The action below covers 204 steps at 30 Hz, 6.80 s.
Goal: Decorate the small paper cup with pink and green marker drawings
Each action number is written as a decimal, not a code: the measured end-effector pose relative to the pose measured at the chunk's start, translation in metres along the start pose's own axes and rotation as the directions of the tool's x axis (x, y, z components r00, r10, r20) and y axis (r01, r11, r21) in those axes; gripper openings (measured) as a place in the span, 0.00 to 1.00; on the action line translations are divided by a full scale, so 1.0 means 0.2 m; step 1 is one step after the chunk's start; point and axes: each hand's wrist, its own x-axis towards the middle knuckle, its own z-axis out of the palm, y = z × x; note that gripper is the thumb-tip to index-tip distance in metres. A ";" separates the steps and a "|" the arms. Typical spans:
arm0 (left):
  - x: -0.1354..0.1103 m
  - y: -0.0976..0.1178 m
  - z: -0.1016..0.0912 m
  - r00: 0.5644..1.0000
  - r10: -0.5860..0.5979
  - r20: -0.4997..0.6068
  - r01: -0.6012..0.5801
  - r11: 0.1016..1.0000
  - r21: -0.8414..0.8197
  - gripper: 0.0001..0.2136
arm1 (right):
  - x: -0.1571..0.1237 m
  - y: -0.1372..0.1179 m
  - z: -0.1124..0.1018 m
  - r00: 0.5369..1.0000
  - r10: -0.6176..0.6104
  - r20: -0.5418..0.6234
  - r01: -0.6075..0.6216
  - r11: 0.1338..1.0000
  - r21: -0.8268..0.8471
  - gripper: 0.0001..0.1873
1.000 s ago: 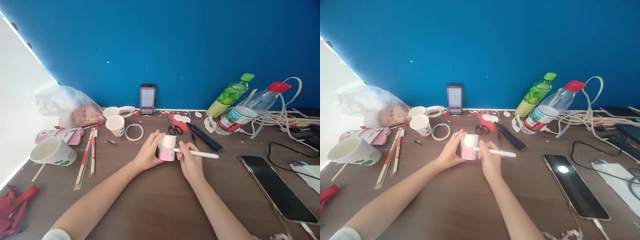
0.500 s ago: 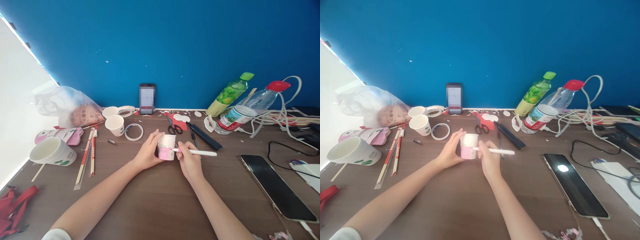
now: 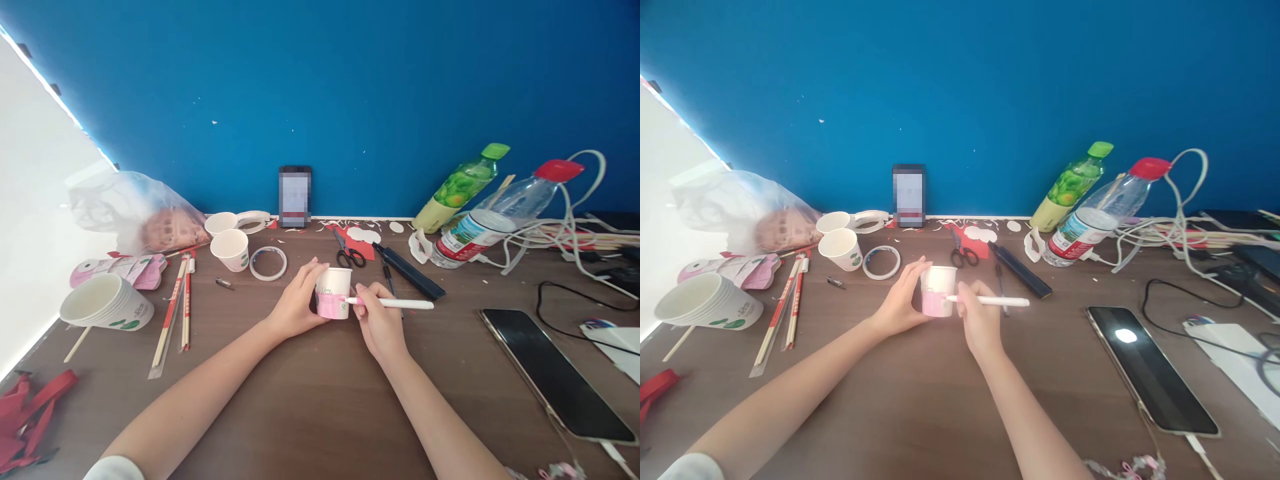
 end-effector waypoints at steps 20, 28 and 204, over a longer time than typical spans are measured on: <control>0.00 0.01 -0.01 0.998 -0.057 0.018 0.057 0.998 -0.008 0.43 | 0.00 0.00 0.00 1.000 0.025 0.020 -0.024 0.999 -0.022 0.22; 0.00 0.00 -0.01 0.998 -0.057 0.016 0.057 0.998 -0.016 0.43 | 0.00 0.01 -0.01 0.999 0.016 0.029 -0.015 0.999 -0.049 0.20; 0.01 0.01 -0.02 0.957 -0.286 0.060 0.290 0.954 -0.078 0.48 | 0.01 0.01 -0.03 0.983 0.017 0.184 0.011 0.989 -0.150 0.23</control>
